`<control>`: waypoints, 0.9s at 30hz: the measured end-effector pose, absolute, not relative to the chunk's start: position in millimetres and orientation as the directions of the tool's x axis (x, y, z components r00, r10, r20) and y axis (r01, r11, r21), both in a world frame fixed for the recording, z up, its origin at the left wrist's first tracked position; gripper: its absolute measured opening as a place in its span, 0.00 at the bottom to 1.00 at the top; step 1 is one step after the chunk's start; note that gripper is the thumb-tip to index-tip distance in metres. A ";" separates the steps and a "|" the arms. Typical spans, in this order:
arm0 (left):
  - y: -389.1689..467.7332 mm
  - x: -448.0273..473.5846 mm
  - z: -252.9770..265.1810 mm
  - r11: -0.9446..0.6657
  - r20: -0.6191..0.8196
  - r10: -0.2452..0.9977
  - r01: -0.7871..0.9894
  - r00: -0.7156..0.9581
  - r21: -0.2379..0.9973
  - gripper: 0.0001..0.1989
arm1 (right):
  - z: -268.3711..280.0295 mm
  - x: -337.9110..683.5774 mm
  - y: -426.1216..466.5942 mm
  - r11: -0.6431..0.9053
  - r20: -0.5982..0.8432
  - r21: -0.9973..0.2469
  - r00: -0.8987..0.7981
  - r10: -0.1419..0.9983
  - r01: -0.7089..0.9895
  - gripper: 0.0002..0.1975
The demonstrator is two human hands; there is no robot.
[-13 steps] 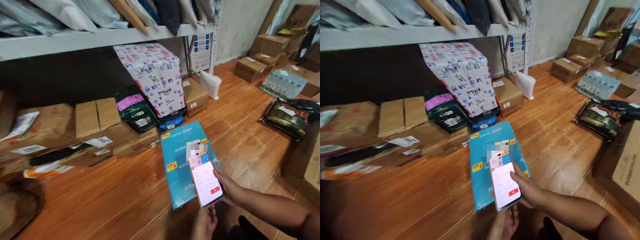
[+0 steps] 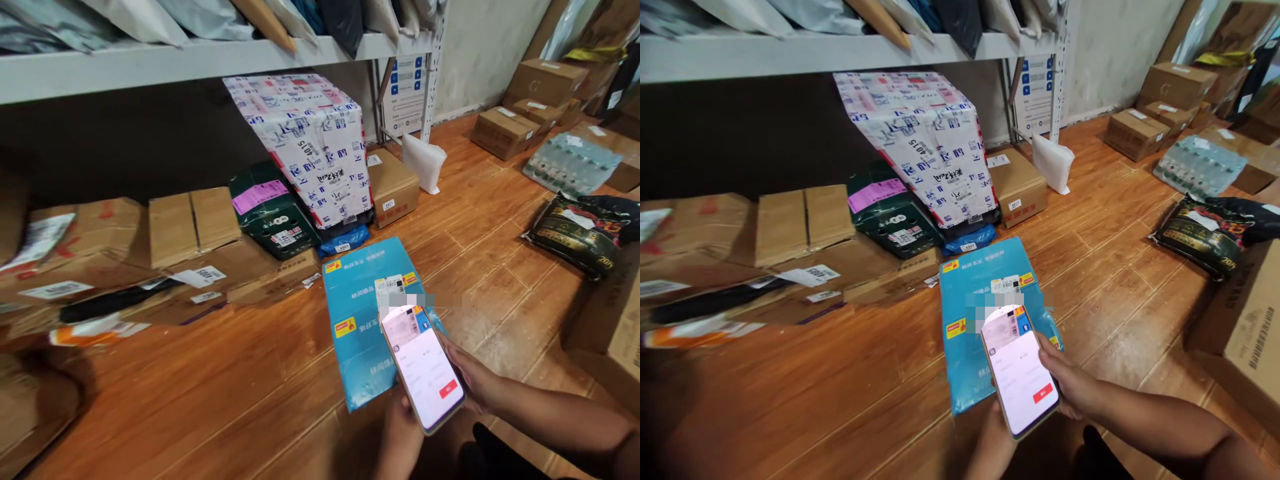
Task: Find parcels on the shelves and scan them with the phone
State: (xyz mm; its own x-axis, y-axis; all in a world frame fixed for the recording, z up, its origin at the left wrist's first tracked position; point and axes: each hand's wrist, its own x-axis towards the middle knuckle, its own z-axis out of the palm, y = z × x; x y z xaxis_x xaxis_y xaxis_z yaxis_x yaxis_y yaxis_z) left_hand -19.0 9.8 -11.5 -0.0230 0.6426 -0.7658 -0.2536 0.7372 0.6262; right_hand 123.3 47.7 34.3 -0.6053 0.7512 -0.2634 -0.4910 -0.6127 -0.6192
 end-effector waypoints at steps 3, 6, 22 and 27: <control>35.1 -55.3 1.6 0.438 -0.415 0.898 0.216 -0.143 0.873 0.13 | 22.8 139.9 39.1 -0.683 -0.262 -0.568 -0.685 0.680 -0.460 0.36; 69.6 -85.7 2.4 0.322 -0.171 0.941 0.608 -0.294 0.726 0.25 | 10.2 148.4 31.6 -0.746 -0.301 -0.491 -0.716 0.630 -0.450 0.38; 78.6 -62.9 -27.8 0.395 -0.235 0.916 0.824 -0.324 0.405 0.42 | 15.3 162.5 44.9 -0.667 -0.413 -0.549 -0.530 0.741 -0.504 0.31; 117.3 -39.8 -36.3 -0.063 -0.071 0.994 0.952 0.088 0.299 0.36 | 26.5 135.5 61.4 -0.703 -0.479 -0.551 -0.521 0.707 -0.448 0.39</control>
State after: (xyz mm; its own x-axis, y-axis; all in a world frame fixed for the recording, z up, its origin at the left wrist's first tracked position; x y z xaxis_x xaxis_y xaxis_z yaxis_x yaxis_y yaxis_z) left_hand -39.8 117.3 -36.3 0.0880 0.9936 -0.0711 0.9521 -0.0629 0.2994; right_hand 135.5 61.4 26.5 -0.5207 0.7070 -0.4785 -0.4485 -0.7035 -0.5514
